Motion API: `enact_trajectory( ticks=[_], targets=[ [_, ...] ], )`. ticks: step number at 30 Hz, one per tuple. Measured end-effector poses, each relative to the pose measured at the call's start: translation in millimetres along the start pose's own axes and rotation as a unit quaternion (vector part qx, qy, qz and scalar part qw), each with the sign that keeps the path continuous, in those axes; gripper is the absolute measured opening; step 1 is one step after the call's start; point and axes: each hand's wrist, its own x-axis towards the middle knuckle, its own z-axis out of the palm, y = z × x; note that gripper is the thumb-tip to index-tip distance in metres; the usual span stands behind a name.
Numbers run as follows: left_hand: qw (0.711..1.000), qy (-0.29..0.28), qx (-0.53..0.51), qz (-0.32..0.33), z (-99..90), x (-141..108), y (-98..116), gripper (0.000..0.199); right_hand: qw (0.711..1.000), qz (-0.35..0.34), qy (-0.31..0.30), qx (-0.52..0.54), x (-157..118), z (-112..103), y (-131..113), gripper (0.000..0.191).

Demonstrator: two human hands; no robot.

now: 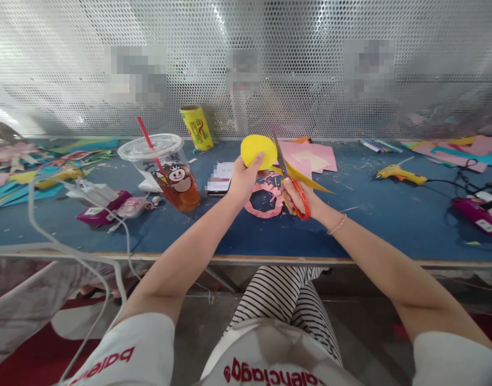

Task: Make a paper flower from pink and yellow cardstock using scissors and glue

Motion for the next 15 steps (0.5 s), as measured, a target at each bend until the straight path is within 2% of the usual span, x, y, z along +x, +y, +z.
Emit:
enact_trajectory(
  ticks=[5, 10, 15],
  targets=[
    [0.998, -0.025, 0.055, 0.009, 3.4, -5.8, -3.9, 0.024, 0.999, -0.035, 0.003, -0.021, -2.9, 2.4, -4.8, 0.058],
    [0.998, -0.047, 0.048, 0.007, 0.6, -5.3, -2.3, 0.025, 0.997, -0.047, 0.007, -0.059, -4.4, -1.1, -3.8, 0.058],
    [1.000, -0.016, 0.022, -0.015, -4.1, 0.8, 4.8, 0.030, 0.997, -0.028, 0.035, -0.062, -1.0, -4.6, -5.1, 0.049]
  ],
)
